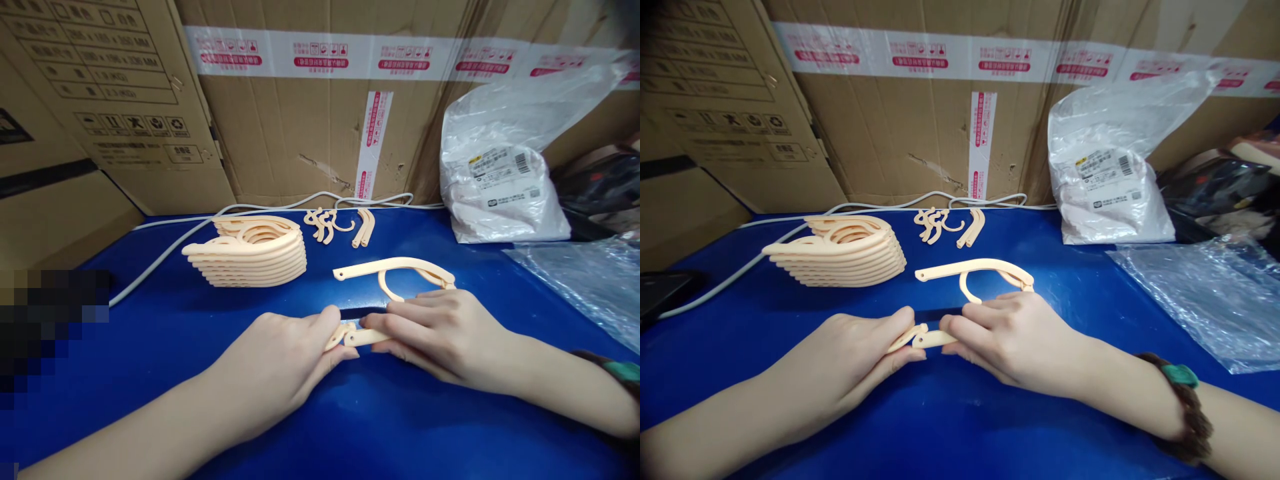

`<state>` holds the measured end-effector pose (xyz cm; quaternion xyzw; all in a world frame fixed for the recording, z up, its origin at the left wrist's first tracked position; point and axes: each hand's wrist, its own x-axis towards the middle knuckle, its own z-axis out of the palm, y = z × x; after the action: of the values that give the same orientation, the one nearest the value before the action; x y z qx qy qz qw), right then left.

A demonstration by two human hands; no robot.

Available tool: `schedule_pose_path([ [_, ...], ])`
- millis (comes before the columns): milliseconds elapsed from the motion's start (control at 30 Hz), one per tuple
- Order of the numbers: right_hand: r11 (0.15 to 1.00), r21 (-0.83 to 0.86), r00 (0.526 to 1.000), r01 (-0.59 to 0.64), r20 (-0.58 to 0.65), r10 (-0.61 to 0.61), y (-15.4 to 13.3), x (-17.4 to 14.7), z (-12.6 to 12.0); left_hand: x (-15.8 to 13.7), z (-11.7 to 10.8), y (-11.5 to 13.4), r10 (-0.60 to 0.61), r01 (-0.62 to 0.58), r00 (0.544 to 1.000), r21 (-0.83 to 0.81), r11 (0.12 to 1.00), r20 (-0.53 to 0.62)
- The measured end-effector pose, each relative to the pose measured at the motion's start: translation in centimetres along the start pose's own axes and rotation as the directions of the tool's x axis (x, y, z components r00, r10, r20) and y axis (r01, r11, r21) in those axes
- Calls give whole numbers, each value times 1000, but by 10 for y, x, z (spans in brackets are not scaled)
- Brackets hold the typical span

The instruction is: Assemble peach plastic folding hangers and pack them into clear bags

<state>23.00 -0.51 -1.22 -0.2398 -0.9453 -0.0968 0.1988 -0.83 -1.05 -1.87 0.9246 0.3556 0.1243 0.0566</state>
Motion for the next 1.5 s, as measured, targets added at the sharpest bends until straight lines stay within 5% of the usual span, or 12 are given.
schedule_pose_path([
  [533, 986, 131, 982, -106, 173, 83, 0, 0, 0, 1, -4, 1, 205, -137, 966, 359, 923, -158],
  [933, 989, 115, 983, -91, 167, 71, 3, 0, 0, 1, -1, 2, 146, -121, 984, 212, 970, -104],
  [1500, 901, 343, 919, -266, 372, 130, 6, 3, -4, 0, -2, 2, 344, -204, 931, 608, 768, -122],
])
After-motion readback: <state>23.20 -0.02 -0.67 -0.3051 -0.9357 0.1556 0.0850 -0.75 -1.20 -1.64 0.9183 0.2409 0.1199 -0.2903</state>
